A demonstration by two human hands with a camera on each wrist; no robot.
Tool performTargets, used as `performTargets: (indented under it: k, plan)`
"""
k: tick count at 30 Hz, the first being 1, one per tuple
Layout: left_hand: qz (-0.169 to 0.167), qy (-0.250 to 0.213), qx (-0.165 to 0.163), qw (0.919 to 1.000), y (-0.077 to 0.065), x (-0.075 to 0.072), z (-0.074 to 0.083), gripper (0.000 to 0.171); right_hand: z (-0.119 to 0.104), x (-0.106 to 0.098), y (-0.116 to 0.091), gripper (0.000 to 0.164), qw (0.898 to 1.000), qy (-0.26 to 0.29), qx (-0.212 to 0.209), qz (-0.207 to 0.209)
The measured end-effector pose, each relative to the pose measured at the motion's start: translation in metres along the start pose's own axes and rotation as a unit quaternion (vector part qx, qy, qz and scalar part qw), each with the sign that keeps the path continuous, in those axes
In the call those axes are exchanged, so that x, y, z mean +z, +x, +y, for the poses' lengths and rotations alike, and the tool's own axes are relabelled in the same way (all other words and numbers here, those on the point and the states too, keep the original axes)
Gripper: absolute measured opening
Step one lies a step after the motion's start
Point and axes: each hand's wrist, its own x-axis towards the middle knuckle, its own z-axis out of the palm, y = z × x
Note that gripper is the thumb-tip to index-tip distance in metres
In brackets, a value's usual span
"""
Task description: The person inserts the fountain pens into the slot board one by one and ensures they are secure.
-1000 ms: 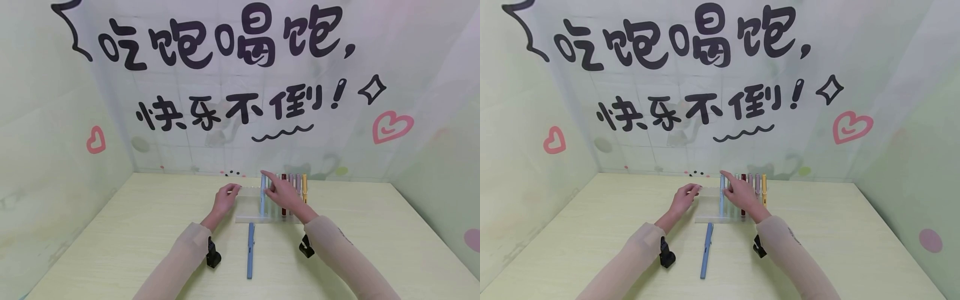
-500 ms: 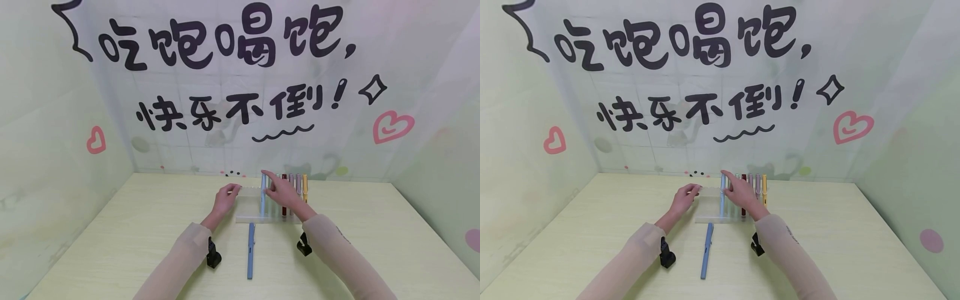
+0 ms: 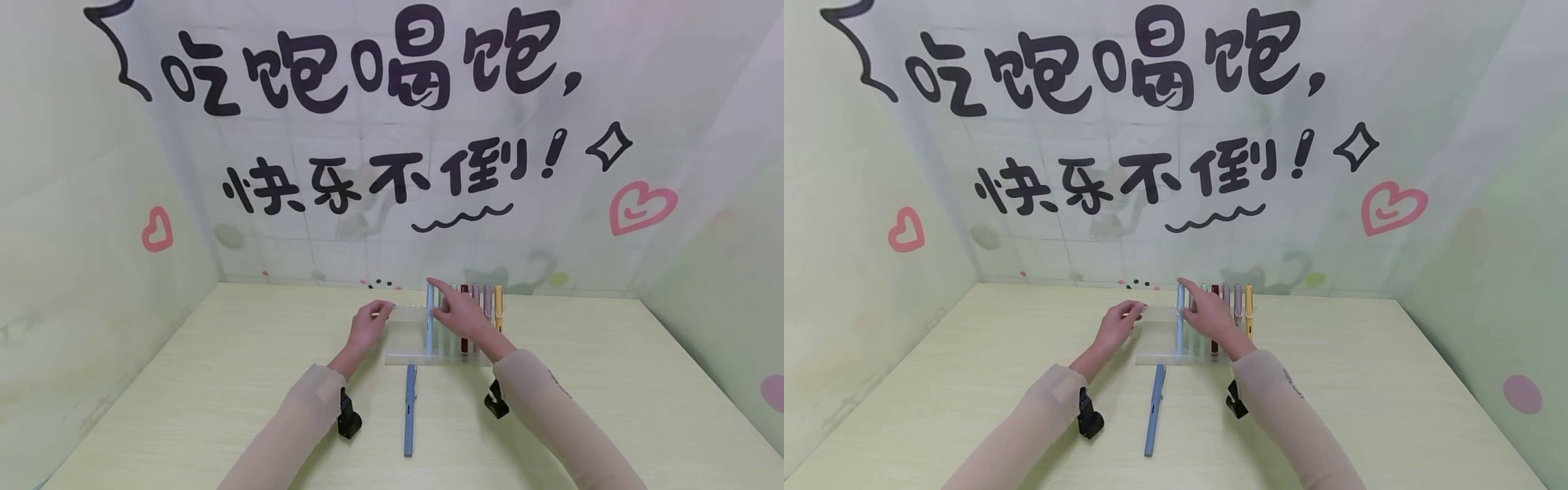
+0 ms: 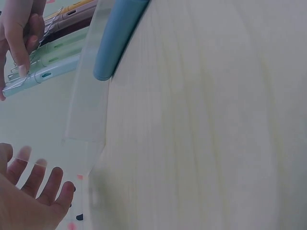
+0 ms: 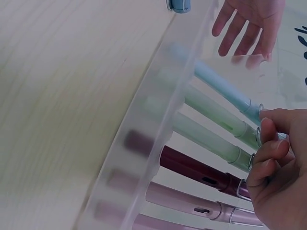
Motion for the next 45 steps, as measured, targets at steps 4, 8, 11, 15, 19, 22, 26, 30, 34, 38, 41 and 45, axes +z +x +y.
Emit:
performTargets:
  k: [4, 8, 11, 15, 19, 22, 26, 30, 34, 38, 41, 45]
  plan:
    - [0.000, 0.003, 0.001, 1.0000, -0.001, 0.000, 0.001, 0.029, 0.000, -0.001, -0.002, 0.060, 1.000, 0.009, -0.009, 0.009]
    - [-0.003, 0.003, 0.001, 1.0000, -0.002, 0.000, 0.002, 0.029, 0.000, -0.002, -0.004, 0.060, 0.999, 0.031, -0.017, 0.027]
    - [-0.004, 0.003, 0.002, 1.0000, -0.002, 0.000, 0.002, 0.030, -0.001, -0.003, -0.005, 0.057, 0.998, 0.037, -0.023, 0.041]
    - [-0.001, 0.002, -0.001, 1.0000, -0.001, 0.000, 0.001, 0.029, -0.002, -0.003, -0.008, 0.051, 0.998, 0.033, -0.027, 0.046]
    - [0.000, 0.002, -0.003, 1.0000, -0.001, -0.001, 0.002, 0.029, -0.003, -0.001, -0.013, 0.044, 0.998, 0.034, -0.027, 0.040]
    - [-0.001, 0.002, -0.002, 1.0000, -0.002, -0.001, 0.002, 0.029, -0.002, 0.004, -0.018, 0.040, 0.998, 0.034, -0.028, 0.037]
    - [-0.001, 0.003, 0.000, 1.0000, -0.001, -0.001, 0.000, 0.030, -0.002, 0.011, -0.025, 0.036, 0.998, 0.032, -0.032, 0.036]
    - [-0.005, 0.000, 0.004, 1.0000, -0.002, -0.001, -0.001, 0.030, 0.000, 0.016, -0.032, 0.032, 0.998, 0.035, -0.038, 0.028]
    - [-0.007, -0.003, 0.001, 1.0000, -0.001, -0.001, -0.001, 0.030, 0.002, 0.021, -0.038, 0.026, 0.998, 0.035, -0.043, 0.018]
    - [-0.008, -0.003, 0.002, 1.0000, 0.000, -0.001, -0.002, 0.029, 0.003, 0.027, -0.043, 0.019, 0.998, 0.037, -0.058, 0.011]
    - [-0.007, -0.001, 0.005, 1.0000, -0.001, -0.001, -0.001, 0.029, 0.003, 0.032, -0.047, 0.016, 0.997, 0.044, -0.071, -0.001]
    - [-0.005, 0.001, 0.007, 1.0000, -0.002, -0.001, 0.000, 0.029, 0.000, 0.036, -0.051, 0.014, 0.995, 0.059, -0.073, -0.021]
